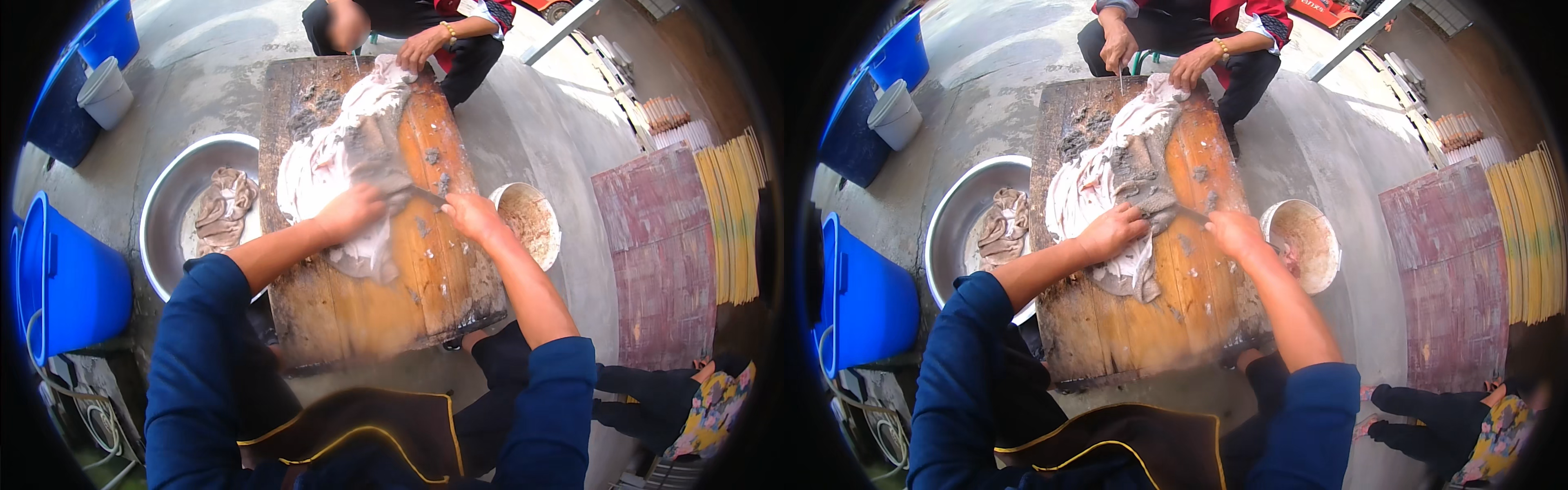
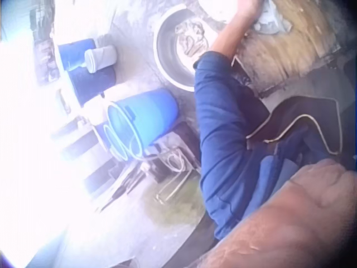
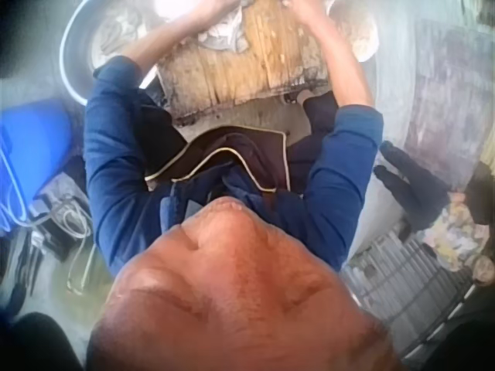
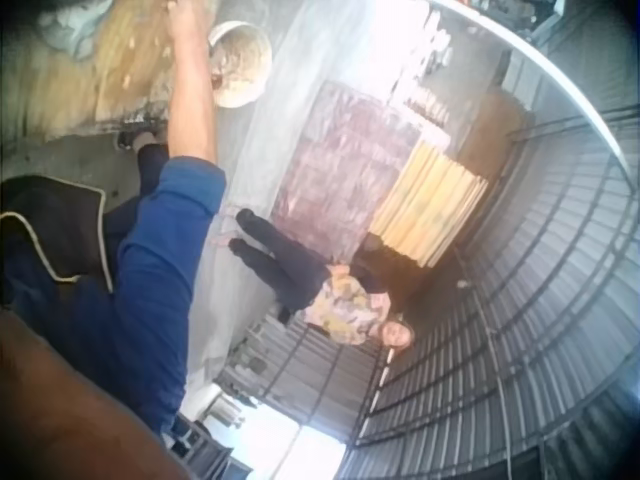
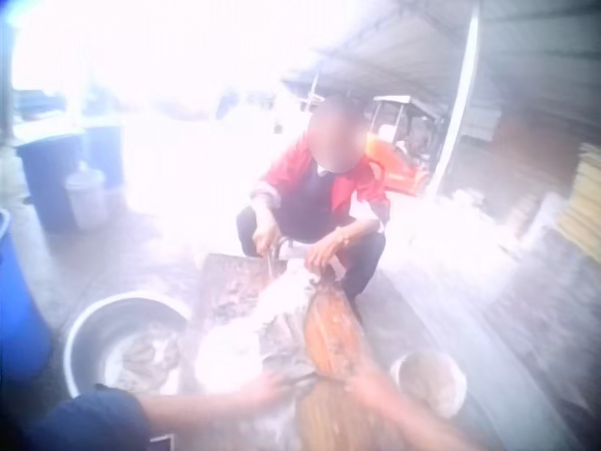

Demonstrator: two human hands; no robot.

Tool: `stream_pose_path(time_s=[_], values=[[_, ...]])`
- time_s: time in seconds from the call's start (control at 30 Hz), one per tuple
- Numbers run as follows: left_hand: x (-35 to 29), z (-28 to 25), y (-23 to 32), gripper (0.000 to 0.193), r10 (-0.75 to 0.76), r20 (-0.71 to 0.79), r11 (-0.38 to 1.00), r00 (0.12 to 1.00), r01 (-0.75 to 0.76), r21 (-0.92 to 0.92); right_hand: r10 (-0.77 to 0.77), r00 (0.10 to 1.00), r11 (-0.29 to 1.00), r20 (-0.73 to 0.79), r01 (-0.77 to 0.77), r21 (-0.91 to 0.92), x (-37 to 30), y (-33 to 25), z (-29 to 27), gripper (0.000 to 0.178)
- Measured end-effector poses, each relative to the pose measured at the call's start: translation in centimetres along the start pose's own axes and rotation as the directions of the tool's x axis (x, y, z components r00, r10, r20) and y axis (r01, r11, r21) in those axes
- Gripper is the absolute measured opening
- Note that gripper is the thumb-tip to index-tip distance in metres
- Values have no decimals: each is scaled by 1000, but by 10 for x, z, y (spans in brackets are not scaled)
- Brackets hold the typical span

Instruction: The person scrapes a large piece of white animal fat or skin on a wooden table using a knife. They repeatedly scrape the surface to remove a layer of material, which falls onto the table. Another person is visible in the background working on a similar task.

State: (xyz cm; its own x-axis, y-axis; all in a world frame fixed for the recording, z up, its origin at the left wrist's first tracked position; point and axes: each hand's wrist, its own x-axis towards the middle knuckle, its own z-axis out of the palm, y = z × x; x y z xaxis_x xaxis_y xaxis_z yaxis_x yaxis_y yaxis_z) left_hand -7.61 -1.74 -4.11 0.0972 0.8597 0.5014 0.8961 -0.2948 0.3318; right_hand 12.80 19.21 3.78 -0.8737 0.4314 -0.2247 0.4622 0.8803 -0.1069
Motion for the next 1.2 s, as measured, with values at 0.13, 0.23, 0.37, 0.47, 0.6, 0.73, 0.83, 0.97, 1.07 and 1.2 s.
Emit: stream_pose_path(time_s=[0.13,0.23,0.37,0.47,0.6,0.73,0.83,0.97,1.07,1.2], values=[[-7,0,2,16,20,-22,999,1000,-19,44,39,996,991,74,-48,122,-16,1,5,26],[26,-14,17,26,-383,-16,919,924,379,-111,53,997,982,57,-63,178,-31,4,10,27],[38,9,-22,27,-425,104,904,899,427,5,64,996,961,59,-78,264,-24,8,17,29],[45,19,-54,26,-497,196,852,845,518,-74,59,994,930,97,-90,355,-24,7,21,29],[51,17,-70,21,-651,286,545,703,696,-468,102,970,760,220,-219,612,-30,6,19,28],[48,16,-82,22,-763,42,624,646,751,-217,184,964,595,193,-266,759,-30,-26,11,27],[47,15,-71,19,-757,-107,654,645,747,-117,265,944,582,195,-318,749,-21,-56,14,22],[38,0,-49,21,-613,-294,766,733,642,2,138,955,895,-262,-7,446,-5,-76,47,13],[14,-7,-61,18,-437,-302,850,847,499,169,155,967,957,-204,-95,275,5,-119,42,16],[-12,-6,-58,26,-160,-121,956,980,185,227,240,971,963,-12,-236,131,10,-148,33,28]])
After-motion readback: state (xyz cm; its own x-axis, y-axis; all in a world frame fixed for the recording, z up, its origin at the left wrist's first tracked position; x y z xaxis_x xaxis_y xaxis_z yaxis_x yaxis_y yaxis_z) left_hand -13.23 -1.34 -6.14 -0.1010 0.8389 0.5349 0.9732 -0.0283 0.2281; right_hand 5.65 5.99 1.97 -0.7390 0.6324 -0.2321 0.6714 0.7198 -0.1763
